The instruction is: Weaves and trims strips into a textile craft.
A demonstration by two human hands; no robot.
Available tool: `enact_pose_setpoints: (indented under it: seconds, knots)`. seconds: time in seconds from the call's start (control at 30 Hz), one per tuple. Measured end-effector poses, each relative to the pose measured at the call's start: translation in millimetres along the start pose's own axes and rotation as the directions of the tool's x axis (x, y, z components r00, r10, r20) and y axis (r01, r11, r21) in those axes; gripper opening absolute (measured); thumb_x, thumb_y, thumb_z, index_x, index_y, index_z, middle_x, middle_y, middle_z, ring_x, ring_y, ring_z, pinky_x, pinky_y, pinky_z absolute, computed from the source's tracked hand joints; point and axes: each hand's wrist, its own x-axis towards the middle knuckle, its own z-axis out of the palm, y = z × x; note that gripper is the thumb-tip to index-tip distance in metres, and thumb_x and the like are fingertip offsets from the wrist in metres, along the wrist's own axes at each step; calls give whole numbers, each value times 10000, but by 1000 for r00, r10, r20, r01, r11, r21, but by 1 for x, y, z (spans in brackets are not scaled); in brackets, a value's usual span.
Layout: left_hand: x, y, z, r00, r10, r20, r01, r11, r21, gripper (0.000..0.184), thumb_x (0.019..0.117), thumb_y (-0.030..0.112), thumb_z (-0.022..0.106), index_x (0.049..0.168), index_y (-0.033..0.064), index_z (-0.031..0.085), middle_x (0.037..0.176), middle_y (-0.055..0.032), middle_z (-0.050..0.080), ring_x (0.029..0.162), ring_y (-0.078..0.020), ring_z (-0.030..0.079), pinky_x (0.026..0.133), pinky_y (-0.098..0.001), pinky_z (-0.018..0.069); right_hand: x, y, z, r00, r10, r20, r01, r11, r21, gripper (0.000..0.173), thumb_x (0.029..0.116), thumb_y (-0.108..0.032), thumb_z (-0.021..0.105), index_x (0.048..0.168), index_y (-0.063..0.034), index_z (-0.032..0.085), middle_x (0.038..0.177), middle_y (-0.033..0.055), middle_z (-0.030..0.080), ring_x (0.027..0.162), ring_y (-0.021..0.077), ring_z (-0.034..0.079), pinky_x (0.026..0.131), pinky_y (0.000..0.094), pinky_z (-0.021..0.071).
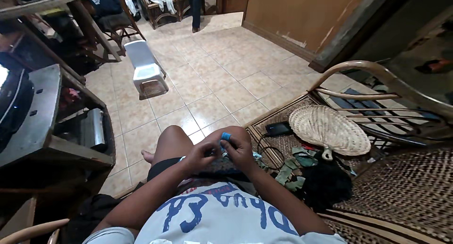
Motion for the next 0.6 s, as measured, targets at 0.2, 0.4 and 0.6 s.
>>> enact_pose_setpoints:
  seconds: [0.2, 0.4, 0.6]
  knots:
    - [8, 11, -8, 989, -64, 134, 47, 991, 128, 222, 977, 77, 607, 1150, 33, 739, 1107, -96, 705, 969, -44, 644, 883, -230, 532, 10, -7, -5, 973, 177, 148, -192, 976, 97, 208, 1003, -188, 618, 1003, -7, 722, 840, -16, 694, 750, -12, 624, 738, 203, 543]
    - [11, 19, -8, 988, -115, 98, 102, 986, 132, 219, 955, 71, 663, 1154, 23, 741, 1114, -90, 727, 998, -44, 677, 929, -232, 546, 9, -11, -7, 956, 275, 101, -284, 954, 93, 202, 1017, -198, 589, 1033, -15, 675, 832, -15, 664, 731, 9, 610, 712, 220, 530]
    - [11, 21, -10, 981, -191, 42, 188, 980, 69, 258, 929, 48, 700, 1182, 3, 714, 1120, -68, 725, 959, -10, 675, 897, -192, 549, -2, -20, -22, 975, 162, 152, -151, 985, -81, 201, 932, -210, 654, 910, -18, 712, 829, -3, 671, 755, -19, 600, 712, 169, 508]
